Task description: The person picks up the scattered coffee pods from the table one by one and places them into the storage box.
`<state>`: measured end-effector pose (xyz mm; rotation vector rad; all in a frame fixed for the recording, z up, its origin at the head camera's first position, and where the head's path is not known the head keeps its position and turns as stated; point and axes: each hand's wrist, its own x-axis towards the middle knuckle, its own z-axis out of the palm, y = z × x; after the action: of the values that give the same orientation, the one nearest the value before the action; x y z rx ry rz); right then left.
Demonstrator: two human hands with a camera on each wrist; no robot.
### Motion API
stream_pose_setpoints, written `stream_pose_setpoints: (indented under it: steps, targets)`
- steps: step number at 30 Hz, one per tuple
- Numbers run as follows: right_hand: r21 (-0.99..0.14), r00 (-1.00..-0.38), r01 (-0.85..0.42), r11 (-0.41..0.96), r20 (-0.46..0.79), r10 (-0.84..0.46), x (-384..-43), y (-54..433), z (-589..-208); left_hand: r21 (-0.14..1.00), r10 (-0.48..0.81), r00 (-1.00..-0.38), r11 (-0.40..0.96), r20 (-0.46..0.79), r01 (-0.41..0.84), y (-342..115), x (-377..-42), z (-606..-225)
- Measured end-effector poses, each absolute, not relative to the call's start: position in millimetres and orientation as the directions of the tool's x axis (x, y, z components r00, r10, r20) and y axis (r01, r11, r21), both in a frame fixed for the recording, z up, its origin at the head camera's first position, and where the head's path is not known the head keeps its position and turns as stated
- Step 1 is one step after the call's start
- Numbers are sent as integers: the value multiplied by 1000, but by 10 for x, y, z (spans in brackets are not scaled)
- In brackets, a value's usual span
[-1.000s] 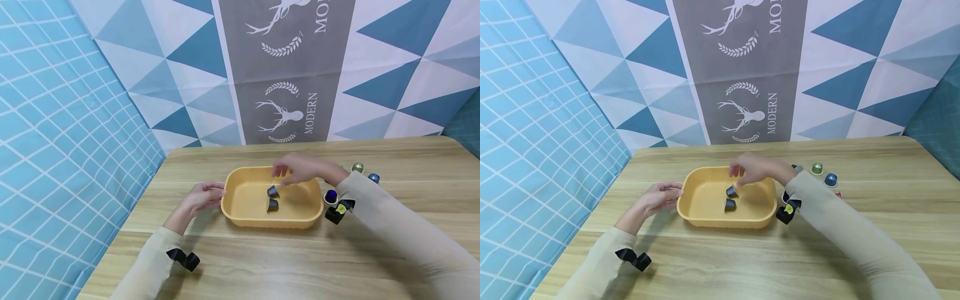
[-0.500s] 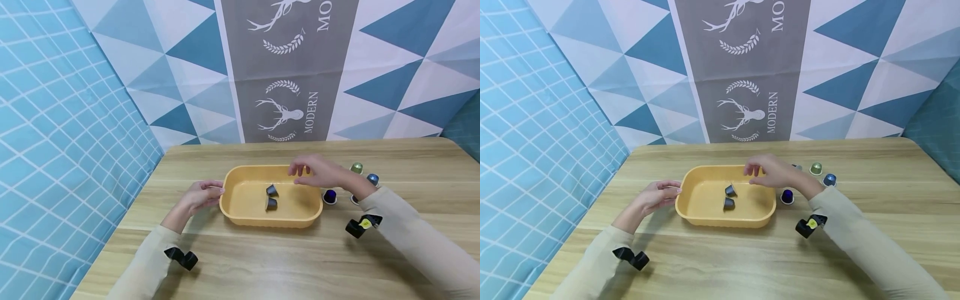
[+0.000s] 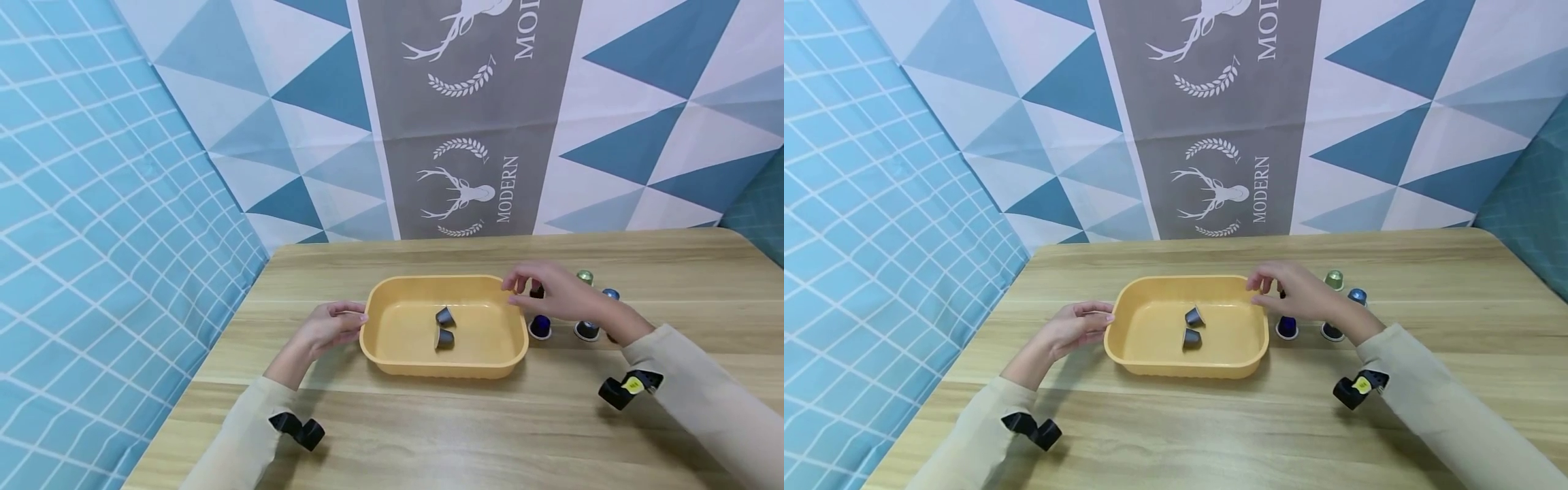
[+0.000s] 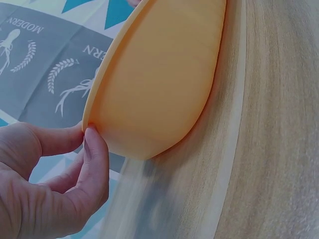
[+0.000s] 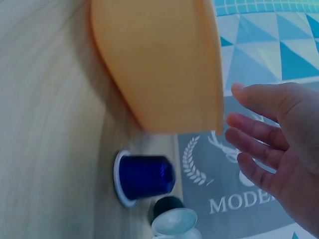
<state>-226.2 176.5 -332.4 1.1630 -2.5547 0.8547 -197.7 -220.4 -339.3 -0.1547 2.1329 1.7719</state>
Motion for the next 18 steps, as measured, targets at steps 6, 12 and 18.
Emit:
stream_pose_setpoints:
  steps: [6,12,18]
  targets:
    - [-378,-663,-748,546,478,-576,-2242,1885,-3409,932,147,-933,206,-330,-297,-2210,-1981,-3393]
    - [-390,-683,-729,562,468,-561,-2215,1984,-3482,930,139,-932,205,-336,-305,-2206,-1979,-3394]
    - [-395,-687,-725,565,470,-554,-2194,2043,-3560,929,135,-930,201,-341,-312,-2213,-1981,-3407]
